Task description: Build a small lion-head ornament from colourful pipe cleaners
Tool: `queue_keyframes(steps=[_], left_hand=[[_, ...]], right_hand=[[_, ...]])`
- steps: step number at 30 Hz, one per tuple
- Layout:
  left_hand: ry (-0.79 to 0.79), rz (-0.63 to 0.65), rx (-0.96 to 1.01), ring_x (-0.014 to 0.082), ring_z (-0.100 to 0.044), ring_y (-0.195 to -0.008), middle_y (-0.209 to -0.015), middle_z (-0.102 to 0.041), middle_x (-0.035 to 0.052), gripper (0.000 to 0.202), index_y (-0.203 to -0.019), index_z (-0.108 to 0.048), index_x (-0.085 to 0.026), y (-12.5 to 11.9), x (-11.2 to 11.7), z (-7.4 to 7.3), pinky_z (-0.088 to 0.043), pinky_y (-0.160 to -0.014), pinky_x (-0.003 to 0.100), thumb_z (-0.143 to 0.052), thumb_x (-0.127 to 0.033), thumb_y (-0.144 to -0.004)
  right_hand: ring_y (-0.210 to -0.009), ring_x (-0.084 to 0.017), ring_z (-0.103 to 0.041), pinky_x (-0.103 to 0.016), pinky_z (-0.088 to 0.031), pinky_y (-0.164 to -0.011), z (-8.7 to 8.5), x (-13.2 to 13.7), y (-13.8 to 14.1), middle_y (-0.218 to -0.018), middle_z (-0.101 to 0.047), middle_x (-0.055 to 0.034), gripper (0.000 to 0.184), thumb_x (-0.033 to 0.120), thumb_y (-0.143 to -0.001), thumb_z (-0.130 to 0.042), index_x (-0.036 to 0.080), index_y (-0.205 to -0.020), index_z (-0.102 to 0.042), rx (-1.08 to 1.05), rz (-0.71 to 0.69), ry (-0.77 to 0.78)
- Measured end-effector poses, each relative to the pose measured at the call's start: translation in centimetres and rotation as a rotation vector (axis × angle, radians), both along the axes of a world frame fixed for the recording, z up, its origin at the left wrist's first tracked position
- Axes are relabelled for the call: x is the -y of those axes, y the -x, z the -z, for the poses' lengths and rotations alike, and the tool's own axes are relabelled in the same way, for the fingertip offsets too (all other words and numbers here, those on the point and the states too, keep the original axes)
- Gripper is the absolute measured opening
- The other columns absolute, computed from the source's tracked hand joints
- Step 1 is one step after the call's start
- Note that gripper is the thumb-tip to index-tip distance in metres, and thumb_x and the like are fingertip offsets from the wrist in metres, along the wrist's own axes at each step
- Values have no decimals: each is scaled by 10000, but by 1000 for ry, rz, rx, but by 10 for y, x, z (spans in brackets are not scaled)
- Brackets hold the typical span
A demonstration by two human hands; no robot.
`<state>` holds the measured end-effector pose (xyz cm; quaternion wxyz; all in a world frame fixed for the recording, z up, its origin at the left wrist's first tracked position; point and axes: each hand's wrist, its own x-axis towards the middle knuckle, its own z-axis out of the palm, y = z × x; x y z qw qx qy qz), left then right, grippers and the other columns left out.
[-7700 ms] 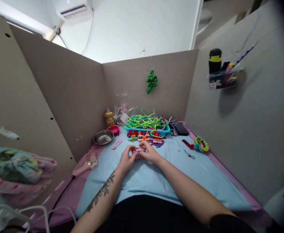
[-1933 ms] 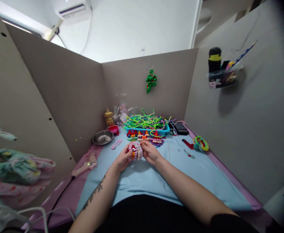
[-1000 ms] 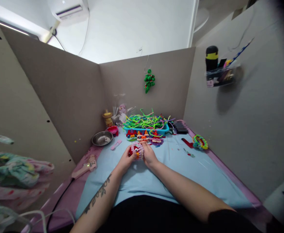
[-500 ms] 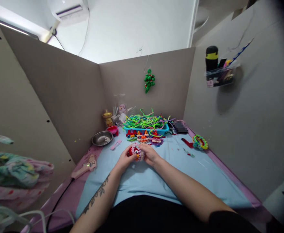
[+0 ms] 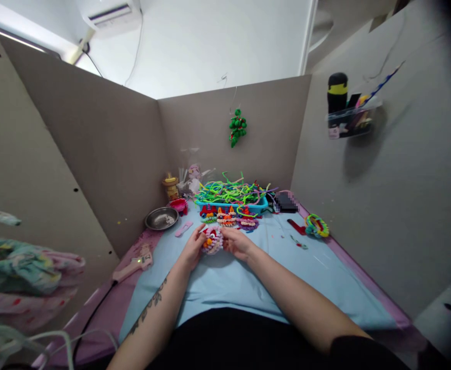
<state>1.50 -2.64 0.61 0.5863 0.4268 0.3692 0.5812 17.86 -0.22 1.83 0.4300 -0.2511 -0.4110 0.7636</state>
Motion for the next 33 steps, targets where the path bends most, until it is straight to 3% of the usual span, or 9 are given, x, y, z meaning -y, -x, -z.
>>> queue_keyframes(steps=[3,7,11,15,20,26,33], left_hand=[[56,-46,8,203,-619,-823,-974,-641,101,661,-1231,-476,-149,1,-2,1,-470,-744,307,-707,-410,-670],[104,-110,108,197,-611,-865,-1101,-582,100,527,-1178,-501,-198,2,-2,-4,-479,-750,309,-683,-347,-707],[159,-83,356,226,-599,-943,-1190,-508,119,470,-1183,-463,-221,9,-2,-13,-487,-797,374,-616,-291,-743],[113,-40,494,251,-570,-1028,-1200,-496,149,496,-1189,-441,-185,16,-1,-16,-470,-854,410,-565,-167,-709],[45,-33,464,244,-481,-1164,-1267,-477,131,589,-1210,-428,-194,17,0,-14,-411,-938,405,-533,-41,-652],[-17,59,420,270,-384,-1254,-1303,-457,133,588,-1209,-449,-169,11,1,-12,-335,-1002,413,-572,-59,-644],[-49,106,338,292,-368,-1261,-1319,-447,129,627,-1231,-447,-189,9,2,-11,-319,-1006,443,-612,-87,-635]], right_hand=[[-382,-53,-437,-155,-273,-343,1,2,1,-564,-564,42,294,426,-729,-657,174,-849,-567,70,-78,54],[-338,-59,-423,-143,-267,-309,5,4,7,-502,-533,50,266,425,-773,-610,183,-847,-529,224,-70,76],[-375,-68,-482,-146,-347,-337,7,2,9,-563,-572,35,211,363,-794,-592,194,-898,-523,160,-15,120],[-491,-106,-589,-185,-439,-412,4,3,7,-720,-633,23,246,332,-823,-550,279,-1052,-478,67,-35,111],[-704,-172,-652,-289,-518,-547,3,3,8,-859,-658,-19,190,319,-841,-533,256,-1016,-498,-110,-133,201],[-720,-194,-647,-461,-516,-681,12,1,12,-785,-658,-8,115,247,-810,-575,204,-881,-496,-175,-47,296],[-615,-166,-624,-363,-511,-632,13,-1,10,-653,-629,30,163,102,-717,-601,191,-816,-507,-201,7,223]])
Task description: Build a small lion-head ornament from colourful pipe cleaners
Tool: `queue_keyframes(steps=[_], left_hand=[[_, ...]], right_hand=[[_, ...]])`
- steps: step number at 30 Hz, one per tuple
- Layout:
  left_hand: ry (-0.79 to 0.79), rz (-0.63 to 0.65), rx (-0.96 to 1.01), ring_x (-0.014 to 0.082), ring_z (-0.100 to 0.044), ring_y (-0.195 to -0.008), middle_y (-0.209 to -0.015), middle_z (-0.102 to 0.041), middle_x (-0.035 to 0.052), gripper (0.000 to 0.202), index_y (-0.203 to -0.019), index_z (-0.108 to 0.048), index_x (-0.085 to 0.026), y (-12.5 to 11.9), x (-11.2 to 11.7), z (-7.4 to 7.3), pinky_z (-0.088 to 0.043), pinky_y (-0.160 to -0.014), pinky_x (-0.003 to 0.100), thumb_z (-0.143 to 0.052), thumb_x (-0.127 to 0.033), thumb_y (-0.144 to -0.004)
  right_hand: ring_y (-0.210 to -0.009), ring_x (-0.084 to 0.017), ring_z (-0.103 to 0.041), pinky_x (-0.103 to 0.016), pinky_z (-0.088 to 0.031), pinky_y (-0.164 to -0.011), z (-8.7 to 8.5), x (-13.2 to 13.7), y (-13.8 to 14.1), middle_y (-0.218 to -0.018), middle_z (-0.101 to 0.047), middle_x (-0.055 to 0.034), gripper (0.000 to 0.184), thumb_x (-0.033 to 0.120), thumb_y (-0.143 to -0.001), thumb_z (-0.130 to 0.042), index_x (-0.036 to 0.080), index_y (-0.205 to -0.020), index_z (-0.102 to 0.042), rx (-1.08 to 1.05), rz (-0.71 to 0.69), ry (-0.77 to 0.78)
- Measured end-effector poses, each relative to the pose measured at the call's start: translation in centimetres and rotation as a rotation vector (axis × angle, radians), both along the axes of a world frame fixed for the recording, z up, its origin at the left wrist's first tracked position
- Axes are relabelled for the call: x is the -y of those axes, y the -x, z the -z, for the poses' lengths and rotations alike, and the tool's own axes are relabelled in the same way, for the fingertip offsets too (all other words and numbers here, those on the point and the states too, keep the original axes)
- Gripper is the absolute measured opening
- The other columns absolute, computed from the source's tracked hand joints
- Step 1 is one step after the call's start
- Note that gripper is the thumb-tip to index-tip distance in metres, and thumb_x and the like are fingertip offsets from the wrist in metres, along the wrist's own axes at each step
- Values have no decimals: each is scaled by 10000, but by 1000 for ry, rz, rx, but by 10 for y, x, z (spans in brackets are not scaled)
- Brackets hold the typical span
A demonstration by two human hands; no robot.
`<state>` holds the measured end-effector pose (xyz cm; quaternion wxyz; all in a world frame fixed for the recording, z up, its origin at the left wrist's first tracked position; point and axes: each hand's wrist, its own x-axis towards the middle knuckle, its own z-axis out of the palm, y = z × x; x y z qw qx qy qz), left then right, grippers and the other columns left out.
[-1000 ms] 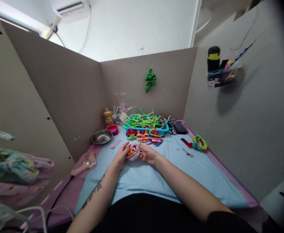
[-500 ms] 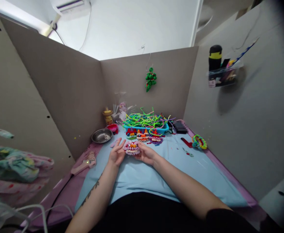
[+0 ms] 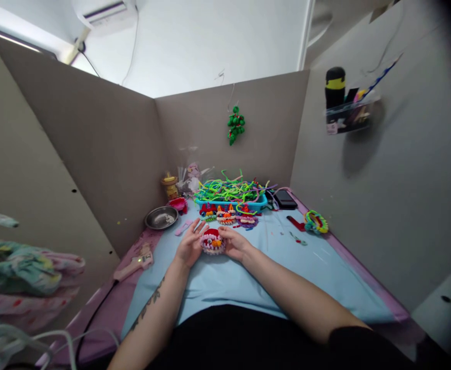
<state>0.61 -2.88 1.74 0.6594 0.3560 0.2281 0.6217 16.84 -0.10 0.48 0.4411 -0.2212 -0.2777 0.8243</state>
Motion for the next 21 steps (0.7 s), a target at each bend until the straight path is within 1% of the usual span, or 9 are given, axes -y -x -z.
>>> queue_keyframes(steps=[3,5,7,9,11,13,17,21], left_hand=[[3,26,-56,280,-450,-1191,-1292,-473,121,682,-1257,-419,-216,-3,2,0,-352,-977,440,-638,-82,-625],[15,64,-112,263,-515,-1117,-1245,-511,116,750,-1286,-381,-231,-5,5,1,-376,-955,428,-663,-63,-612],[28,104,-181,248,-553,-1062,-1196,-546,111,822,-1316,-338,-237,-8,7,2,-387,-945,413,-693,-50,-599],[43,125,-251,242,-572,-1030,-1157,-569,109,879,-1340,-302,-234,-10,9,4,-391,-943,405,-723,-53,-590],[46,109,-299,237,-592,-991,-1113,-592,107,908,-1350,-283,-222,-11,9,6,-400,-933,401,-745,-72,-584],[31,69,-319,227,-612,-942,-1052,-619,101,893,-1347,-291,-205,-12,7,8,-415,-913,391,-754,-101,-590],[10,-12,-304,206,-631,-855,-955,-653,85,812,-1307,-360,-191,-13,3,9,-447,-856,361,-756,-148,-600],[12,-26,-291,203,-632,-836,-948,-659,88,793,-1285,-393,-188,-12,1,9,-459,-820,346,-768,-178,-587]], right_hand=[[-590,-155,-616,-334,-508,-624,-1,-4,-3,-618,-624,31,161,69,-707,-579,184,-801,-518,-62,31,24],[-584,-154,-614,-342,-511,-641,-2,-8,-5,-608,-625,26,155,55,-715,-556,179,-805,-531,-93,54,45],[-599,-165,-623,-381,-515,-675,-2,-12,-7,-625,-638,13,154,58,-736,-525,175,-834,-545,-115,70,85],[-653,-193,-641,-436,-512,-709,-3,-15,-8,-684,-664,-14,157,84,-767,-499,171,-886,-555,-129,72,135],[-713,-225,-653,-475,-508,-720,-5,-16,-8,-748,-682,-46,162,122,-795,-482,163,-932,-558,-132,73,170],[-749,-239,-656,-483,-510,-720,-8,-15,-8,-780,-687,-65,164,140,-809,-477,159,-949,-560,-129,78,175],[-745,-219,-656,-447,-525,-692,-9,-11,-8,-787,-686,-40,167,126,-796,-505,192,-938,-563,-103,90,127],[-671,-182,-644,-385,-533,-614,-4,-10,-7,-786,-676,-1,178,143,-770,-566,221,-930,-547,-38,83,50]])
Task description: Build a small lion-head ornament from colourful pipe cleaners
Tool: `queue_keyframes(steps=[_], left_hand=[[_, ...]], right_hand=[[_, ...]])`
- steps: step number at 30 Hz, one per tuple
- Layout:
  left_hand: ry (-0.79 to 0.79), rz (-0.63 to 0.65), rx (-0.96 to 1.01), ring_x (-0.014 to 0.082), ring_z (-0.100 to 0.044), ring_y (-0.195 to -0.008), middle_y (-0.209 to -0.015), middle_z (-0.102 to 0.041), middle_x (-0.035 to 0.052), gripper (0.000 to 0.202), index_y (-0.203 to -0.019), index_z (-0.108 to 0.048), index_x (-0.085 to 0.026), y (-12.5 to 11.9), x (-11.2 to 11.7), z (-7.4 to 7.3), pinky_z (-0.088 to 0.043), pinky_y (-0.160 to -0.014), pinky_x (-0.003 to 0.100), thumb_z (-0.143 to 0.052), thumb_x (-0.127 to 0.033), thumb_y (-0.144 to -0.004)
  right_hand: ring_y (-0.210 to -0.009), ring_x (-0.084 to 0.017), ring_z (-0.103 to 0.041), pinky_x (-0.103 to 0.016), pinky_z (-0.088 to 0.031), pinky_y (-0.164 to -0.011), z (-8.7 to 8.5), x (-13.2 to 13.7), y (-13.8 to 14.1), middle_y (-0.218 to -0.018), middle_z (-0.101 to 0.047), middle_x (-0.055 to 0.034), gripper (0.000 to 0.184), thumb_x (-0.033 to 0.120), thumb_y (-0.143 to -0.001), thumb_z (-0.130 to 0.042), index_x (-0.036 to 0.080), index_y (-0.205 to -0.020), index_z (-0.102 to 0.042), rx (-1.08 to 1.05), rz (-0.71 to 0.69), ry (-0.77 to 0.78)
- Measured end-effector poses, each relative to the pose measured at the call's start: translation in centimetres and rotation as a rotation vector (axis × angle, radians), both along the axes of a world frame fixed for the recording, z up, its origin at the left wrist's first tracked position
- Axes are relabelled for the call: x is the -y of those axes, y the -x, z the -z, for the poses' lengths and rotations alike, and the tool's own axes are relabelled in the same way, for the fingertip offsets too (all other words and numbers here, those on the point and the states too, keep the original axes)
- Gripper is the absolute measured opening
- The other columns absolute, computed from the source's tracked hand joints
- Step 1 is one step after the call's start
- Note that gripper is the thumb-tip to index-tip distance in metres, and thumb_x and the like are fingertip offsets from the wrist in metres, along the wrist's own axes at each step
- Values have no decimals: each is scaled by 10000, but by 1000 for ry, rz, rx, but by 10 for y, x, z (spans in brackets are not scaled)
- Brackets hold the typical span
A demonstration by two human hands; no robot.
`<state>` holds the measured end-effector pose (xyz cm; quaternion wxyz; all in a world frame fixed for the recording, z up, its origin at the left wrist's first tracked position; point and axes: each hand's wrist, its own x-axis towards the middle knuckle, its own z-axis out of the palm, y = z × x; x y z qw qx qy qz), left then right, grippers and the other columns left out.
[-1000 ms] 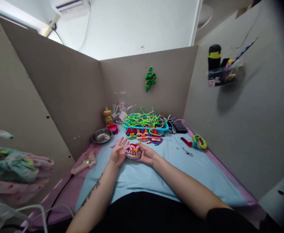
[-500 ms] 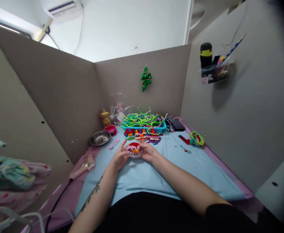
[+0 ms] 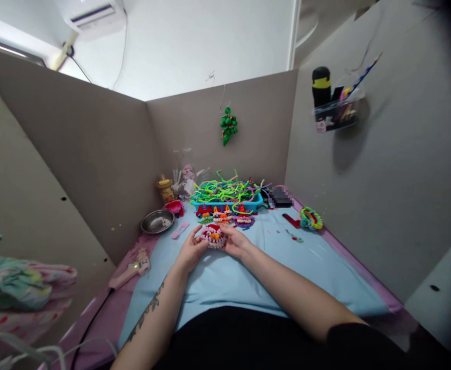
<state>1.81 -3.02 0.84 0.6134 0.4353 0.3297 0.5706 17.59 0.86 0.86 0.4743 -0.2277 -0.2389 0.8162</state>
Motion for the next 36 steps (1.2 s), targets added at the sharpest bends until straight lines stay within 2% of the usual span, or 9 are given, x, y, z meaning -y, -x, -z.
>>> queue_keyframes(steps=[9,14,18,21,26,31,36], left_hand=[[-47,-43,-63,151,-618,-681,-797,-659,38,702,-1238,-424,-168,-1,-2,7,-468,-708,292,-758,-248,-626],[5,-35,-22,158,-623,-735,-827,-661,50,686,-1239,-421,-168,0,-1,4,-468,-721,289,-752,-225,-640],[55,-21,39,172,-625,-828,-918,-658,78,680,-1220,-440,-169,1,0,0,-467,-767,293,-764,-192,-622],[80,-52,18,165,-630,-795,-912,-662,77,689,-1198,-457,-171,2,0,1,-473,-737,280,-782,-174,-590],[67,-112,-22,145,-619,-675,-794,-662,38,637,-1126,-503,-174,1,0,1,-469,-672,273,-797,-204,-562],[40,-100,-74,138,-598,-629,-700,-629,-2,720,-1180,-459,-168,-2,2,0,-455,-650,268,-798,-224,-548],[10,-100,-82,144,-592,-618,-674,-609,-17,740,-1206,-436,-166,-2,0,3,-451,-634,270,-781,-208,-553]], right_hand=[[-625,-169,-642,-361,-533,-597,6,1,5,-718,-658,11,232,94,-697,-629,196,-856,-495,72,11,-51],[-643,-166,-649,-382,-543,-652,8,-1,6,-713,-661,0,177,84,-737,-568,184,-865,-499,35,34,-23],[-714,-194,-660,-409,-541,-702,5,-5,3,-756,-685,-54,124,99,-791,-506,148,-897,-550,-42,-19,54],[-739,-202,-663,-403,-538,-722,2,-7,0,-769,-692,-71,132,118,-802,-496,129,-906,-576,-71,-37,97],[-769,-213,-655,-413,-532,-726,4,-7,0,-779,-689,-51,139,108,-759,-535,154,-882,-581,-100,-20,17],[-643,-184,-636,-377,-534,-639,8,-4,3,-695,-660,-3,171,66,-704,-573,183,-822,-534,-54,53,-39],[-639,-187,-638,-366,-525,-619,6,0,4,-694,-656,-2,221,50,-671,-594,184,-824,-507,-14,53,-53]])
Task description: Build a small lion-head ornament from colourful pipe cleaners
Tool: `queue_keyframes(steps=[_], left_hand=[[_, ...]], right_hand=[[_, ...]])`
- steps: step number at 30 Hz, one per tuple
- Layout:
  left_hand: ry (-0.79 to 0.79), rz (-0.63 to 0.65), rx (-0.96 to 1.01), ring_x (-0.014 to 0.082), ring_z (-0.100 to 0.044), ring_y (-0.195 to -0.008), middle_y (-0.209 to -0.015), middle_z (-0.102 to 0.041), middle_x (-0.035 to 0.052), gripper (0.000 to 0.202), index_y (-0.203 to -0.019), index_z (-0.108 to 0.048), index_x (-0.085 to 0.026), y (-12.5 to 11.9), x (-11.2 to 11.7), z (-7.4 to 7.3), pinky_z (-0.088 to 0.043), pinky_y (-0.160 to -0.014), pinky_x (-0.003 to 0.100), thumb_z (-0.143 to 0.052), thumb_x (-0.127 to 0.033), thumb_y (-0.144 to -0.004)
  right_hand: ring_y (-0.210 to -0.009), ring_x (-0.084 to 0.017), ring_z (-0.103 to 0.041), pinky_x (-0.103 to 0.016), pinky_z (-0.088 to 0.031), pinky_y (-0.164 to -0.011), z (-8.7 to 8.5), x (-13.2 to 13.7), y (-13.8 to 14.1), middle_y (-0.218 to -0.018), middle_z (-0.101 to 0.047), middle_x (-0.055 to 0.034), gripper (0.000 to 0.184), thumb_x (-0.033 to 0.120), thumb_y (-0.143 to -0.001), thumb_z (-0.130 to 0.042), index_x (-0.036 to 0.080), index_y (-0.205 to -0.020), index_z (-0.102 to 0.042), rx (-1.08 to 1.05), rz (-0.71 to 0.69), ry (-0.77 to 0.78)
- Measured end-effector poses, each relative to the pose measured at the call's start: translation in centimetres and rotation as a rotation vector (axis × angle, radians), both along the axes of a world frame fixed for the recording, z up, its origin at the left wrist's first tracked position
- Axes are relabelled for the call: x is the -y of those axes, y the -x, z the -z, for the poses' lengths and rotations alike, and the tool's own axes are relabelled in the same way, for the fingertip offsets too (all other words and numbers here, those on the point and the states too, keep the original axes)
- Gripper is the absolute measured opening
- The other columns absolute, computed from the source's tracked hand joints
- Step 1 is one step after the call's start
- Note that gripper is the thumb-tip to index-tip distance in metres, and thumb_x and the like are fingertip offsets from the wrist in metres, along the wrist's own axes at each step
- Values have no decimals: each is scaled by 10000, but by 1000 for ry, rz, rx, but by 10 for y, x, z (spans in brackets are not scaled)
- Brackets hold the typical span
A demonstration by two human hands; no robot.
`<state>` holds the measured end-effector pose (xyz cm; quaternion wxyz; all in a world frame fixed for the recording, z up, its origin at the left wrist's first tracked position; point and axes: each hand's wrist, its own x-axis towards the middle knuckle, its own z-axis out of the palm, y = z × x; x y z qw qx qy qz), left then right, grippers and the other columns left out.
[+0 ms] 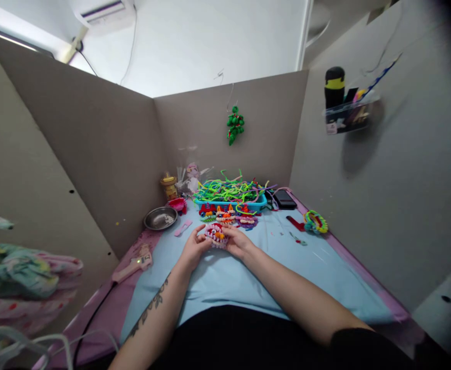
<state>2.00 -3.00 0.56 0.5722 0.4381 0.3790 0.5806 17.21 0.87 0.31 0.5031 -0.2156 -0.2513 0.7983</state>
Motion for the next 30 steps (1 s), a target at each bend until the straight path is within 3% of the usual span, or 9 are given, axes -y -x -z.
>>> queue_keyframes(steps=[8,16,30], left_hand=[[52,-48,-5,120,-554,-531,-571,-561,-51,793,-1203,-448,-160,3,1,-3,-432,-556,238,-801,-167,-493],[93,-29,65,164,-628,-719,-844,-651,64,699,-1213,-431,-200,3,1,-3,-481,-666,292,-763,-196,-599],[31,-128,-50,123,-582,-599,-661,-593,-30,783,-1208,-377,-153,2,-1,2,-457,-652,277,-782,-251,-545]], right_hand=[[-650,-188,-643,-354,-520,-618,-2,3,0,-699,-666,2,248,56,-638,-631,182,-817,-515,34,-24,-32],[-647,-186,-650,-364,-539,-615,-2,-4,-2,-697,-675,-7,172,60,-686,-567,180,-799,-518,-25,32,27],[-630,-178,-647,-335,-535,-575,0,1,-1,-696,-668,7,284,80,-620,-681,184,-817,-506,48,48,-53]])
